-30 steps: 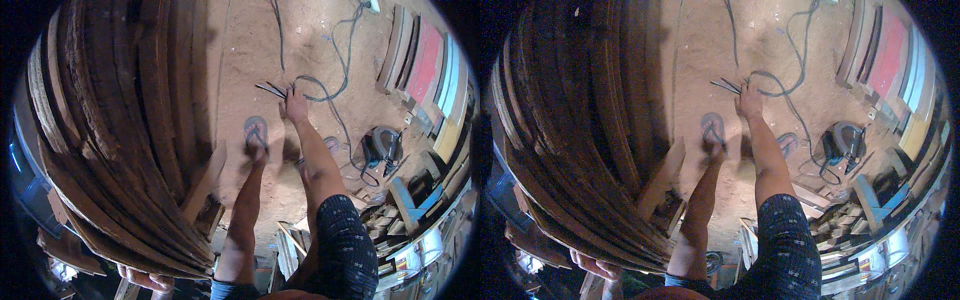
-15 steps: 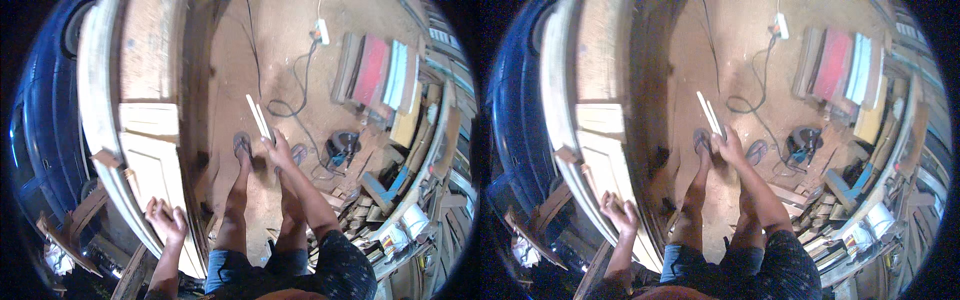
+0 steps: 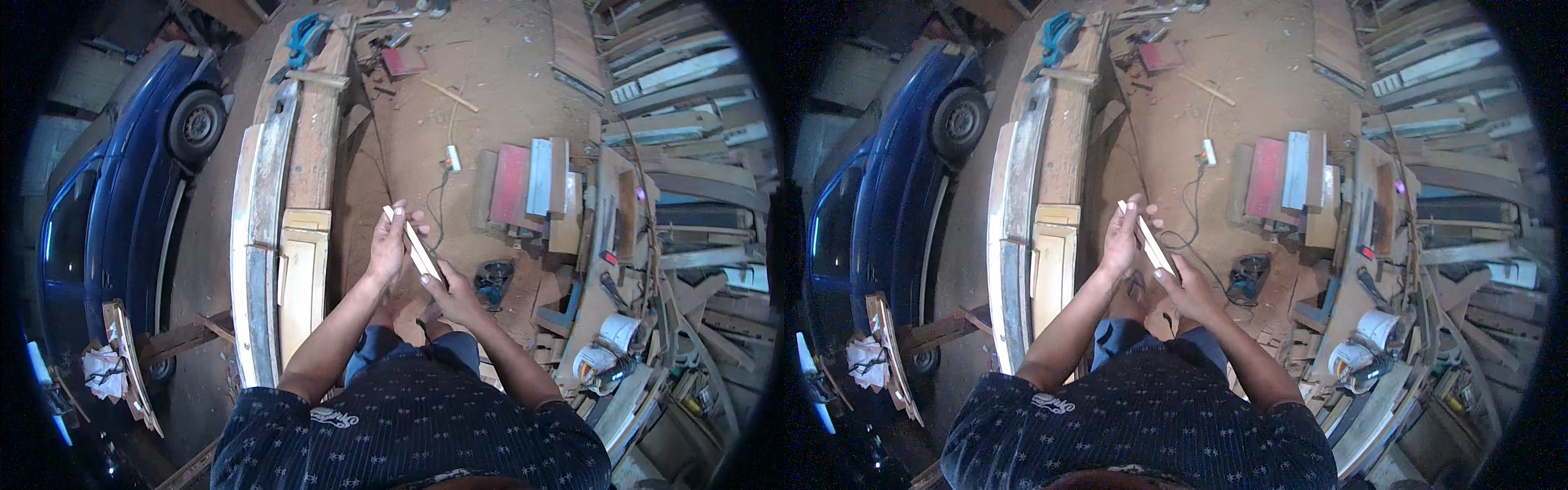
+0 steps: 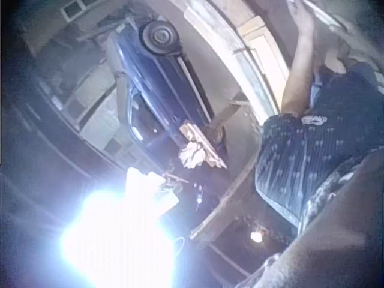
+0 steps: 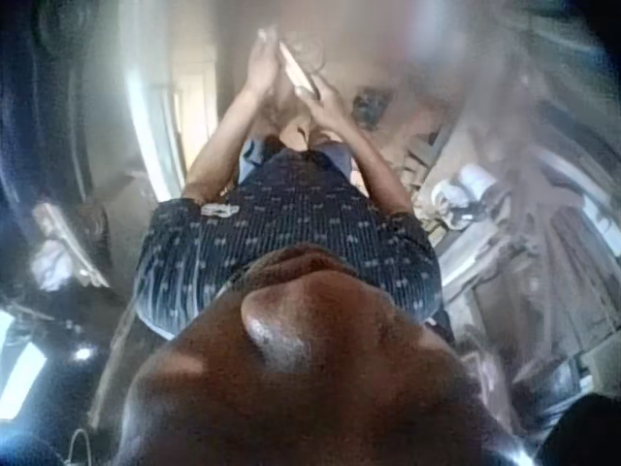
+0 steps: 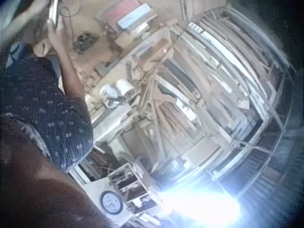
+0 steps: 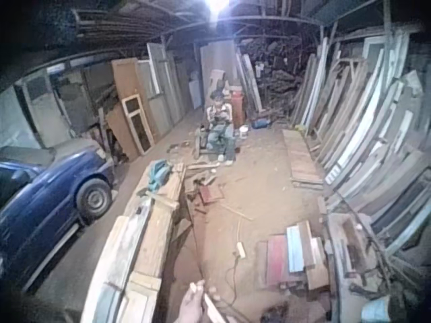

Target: The person uses a circular saw to cut a long wooden plank on a makeshift workbench. They then use a hammer to break apart a wooden pallet and separate the planks.

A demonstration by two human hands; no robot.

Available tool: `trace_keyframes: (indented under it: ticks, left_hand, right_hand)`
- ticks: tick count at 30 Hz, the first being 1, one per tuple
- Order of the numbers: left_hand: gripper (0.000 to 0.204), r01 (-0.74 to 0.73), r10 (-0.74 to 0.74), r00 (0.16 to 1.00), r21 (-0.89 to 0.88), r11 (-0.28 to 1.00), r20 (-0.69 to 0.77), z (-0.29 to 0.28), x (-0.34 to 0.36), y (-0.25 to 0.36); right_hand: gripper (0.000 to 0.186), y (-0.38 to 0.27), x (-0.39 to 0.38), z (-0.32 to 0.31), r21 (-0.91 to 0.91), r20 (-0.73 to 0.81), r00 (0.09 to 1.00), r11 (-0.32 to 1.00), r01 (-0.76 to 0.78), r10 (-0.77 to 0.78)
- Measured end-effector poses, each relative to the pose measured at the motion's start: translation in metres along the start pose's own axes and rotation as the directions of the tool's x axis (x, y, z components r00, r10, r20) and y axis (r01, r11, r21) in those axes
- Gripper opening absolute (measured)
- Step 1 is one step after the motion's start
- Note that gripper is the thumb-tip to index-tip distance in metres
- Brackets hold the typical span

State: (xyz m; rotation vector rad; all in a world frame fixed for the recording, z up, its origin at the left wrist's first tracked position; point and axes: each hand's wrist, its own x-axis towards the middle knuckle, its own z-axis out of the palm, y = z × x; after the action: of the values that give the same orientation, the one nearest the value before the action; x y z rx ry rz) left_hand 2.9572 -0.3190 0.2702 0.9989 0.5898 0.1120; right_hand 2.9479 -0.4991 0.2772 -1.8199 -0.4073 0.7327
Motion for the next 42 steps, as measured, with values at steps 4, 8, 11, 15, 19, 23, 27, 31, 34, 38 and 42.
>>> trace_keyframes:
  ticks: [4, 8, 11, 15, 19, 23, 27, 31, 34, 38, 42]
  left_hand:
    - [0.03, 0.032, -0.025, 0.996, -0.074, 0.997, 0.091, 0.034, -0.015, 0.0]
    - [0.029, 0.138, -0.124, 0.979, -0.085, 0.987, 0.16, 0.059, -0.017, -0.016]
    - [0.029, 0.161, -0.133, 0.973, -0.143, 0.977, 0.187, 0.063, 0.004, -0.023]
    - [0.033, 0.164, -0.158, 0.985, -0.112, 0.98, 0.064, 0.081, 0.054, -0.001]
    - [0.038, 0.268, -0.277, 0.961, -0.199, 0.942, -0.016, 0.091, 0.147, 0.013]
    - [0.043, 0.277, -0.312, 0.949, -0.348, 0.895, -0.048, 0.104, 0.259, 0.039]
    - [0.049, 0.322, -0.378, 0.914, -0.301, 0.897, -0.149, 0.126, 0.356, 0.109]
    - [0.047, 0.322, -0.347, 0.937, -0.309, 0.895, -0.029, 0.157, 0.425, 0.171]
    - [0.043, 0.224, -0.231, 0.971, -0.097, 0.97, -0.058, 0.18, 0.475, 0.179]
    - [0.039, 0.334, -0.334, 0.942, 0.025, 0.942, -0.005, 0.235, 0.518, 0.153]
    - [0.037, 0.286, -0.298, 0.954, 0.227, 0.931, 0.02, 0.282, 0.585, 0.14]
  right_hand:
    - [0.042, -0.011, -0.023, -0.024, 0.155, 0.111, 0.973, 0.964, -0.216, 0.2]
    - [0.043, 0.017, -0.021, -0.036, 0.245, 0.062, 0.979, 0.948, -0.204, 0.194]
    - [0.046, 0.006, 0.001, -0.051, 0.315, 0.102, 0.966, 0.913, -0.257, 0.237]
    - [0.05, -0.016, 0.062, -0.08, 0.218, 0.125, 0.967, 0.945, -0.245, 0.222]
    - [0.051, -0.034, 0.141, -0.109, 0.043, 0.085, 0.971, 0.973, -0.225, 0.221]
    - [0.051, -0.023, 0.251, -0.128, 0.06, 0.023, 0.997, 0.996, -0.069, 0.068]
    - [0.053, -0.063, 0.342, -0.157, 0.283, 0.113, 0.977, 0.937, -0.205, 0.18]
    - [0.053, -0.093, 0.416, -0.189, 0.356, 0.058, 0.988, 0.921, -0.155, 0.144]
    - [0.051, -0.096, 0.451, -0.22, 0.244, -0.1, 0.989, 0.967, -0.078, 0.105]
    - [0.054, -0.1, 0.497, -0.279, 0.278, -0.173, 0.962, 0.948, -0.157, 0.211]
    - [0.057, -0.091, 0.552, -0.346, 0.141, -0.222, 0.963, 0.983, -0.12, 0.15]
